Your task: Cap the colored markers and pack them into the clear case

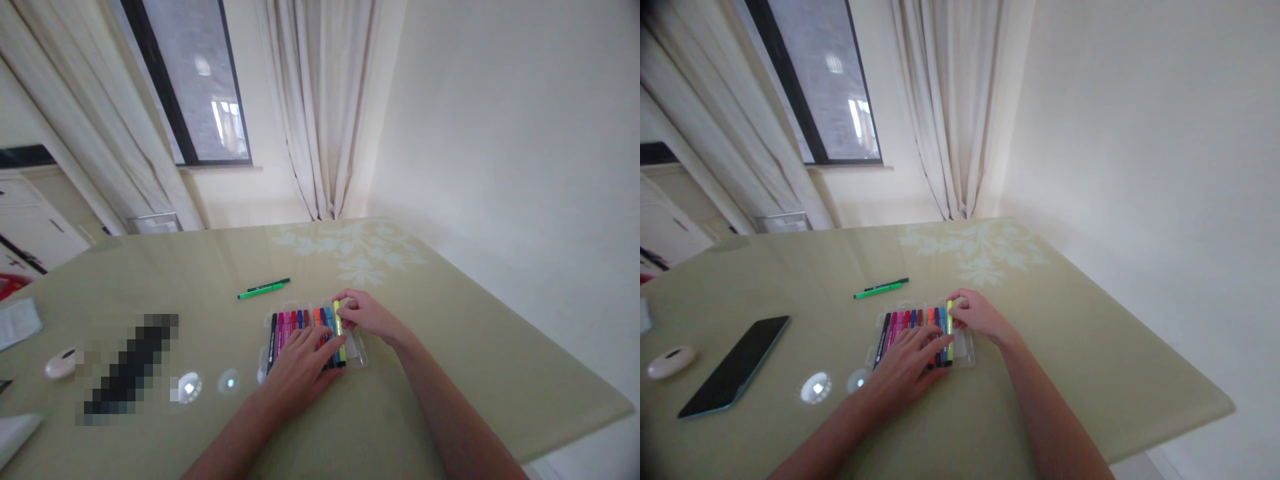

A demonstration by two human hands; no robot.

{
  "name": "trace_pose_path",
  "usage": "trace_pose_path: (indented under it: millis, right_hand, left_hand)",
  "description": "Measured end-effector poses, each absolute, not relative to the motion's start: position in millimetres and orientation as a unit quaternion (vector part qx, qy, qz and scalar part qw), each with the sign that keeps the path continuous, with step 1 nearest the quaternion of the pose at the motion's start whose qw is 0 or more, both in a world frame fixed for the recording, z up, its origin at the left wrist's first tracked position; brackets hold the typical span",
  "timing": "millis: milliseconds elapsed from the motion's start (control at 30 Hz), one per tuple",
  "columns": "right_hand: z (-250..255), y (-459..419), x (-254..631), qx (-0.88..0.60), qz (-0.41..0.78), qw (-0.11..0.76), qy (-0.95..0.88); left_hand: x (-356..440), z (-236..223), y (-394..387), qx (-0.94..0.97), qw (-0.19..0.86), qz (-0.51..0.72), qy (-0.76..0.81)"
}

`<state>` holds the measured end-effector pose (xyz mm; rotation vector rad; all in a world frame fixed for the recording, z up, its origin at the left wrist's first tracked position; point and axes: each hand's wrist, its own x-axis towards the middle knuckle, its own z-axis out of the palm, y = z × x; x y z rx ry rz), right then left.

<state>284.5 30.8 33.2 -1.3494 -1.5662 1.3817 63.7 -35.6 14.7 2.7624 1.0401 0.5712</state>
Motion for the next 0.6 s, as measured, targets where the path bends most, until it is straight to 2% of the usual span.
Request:
trace_pose_path:
  millis: [167,367,600]
  right_hand:
    - [25.3,34.4,284.1,-0.509,0.466,0.313,-0.653]
    - [28.7,34.8,284.9,-0.563,0.290,0.272,-0.725]
    - [32.8,30.1,281.1,-0.574,0.308,0.231,-0.722]
  left_hand:
    - [64.7,16.4,-35.6,0.921,0.054,0.181,0.340]
    - [65.8,15.5,-36.3,0.923,0.052,0.165,0.344]
    - [69.0,16.1,-35.6,0.917,0.064,0.160,0.359]
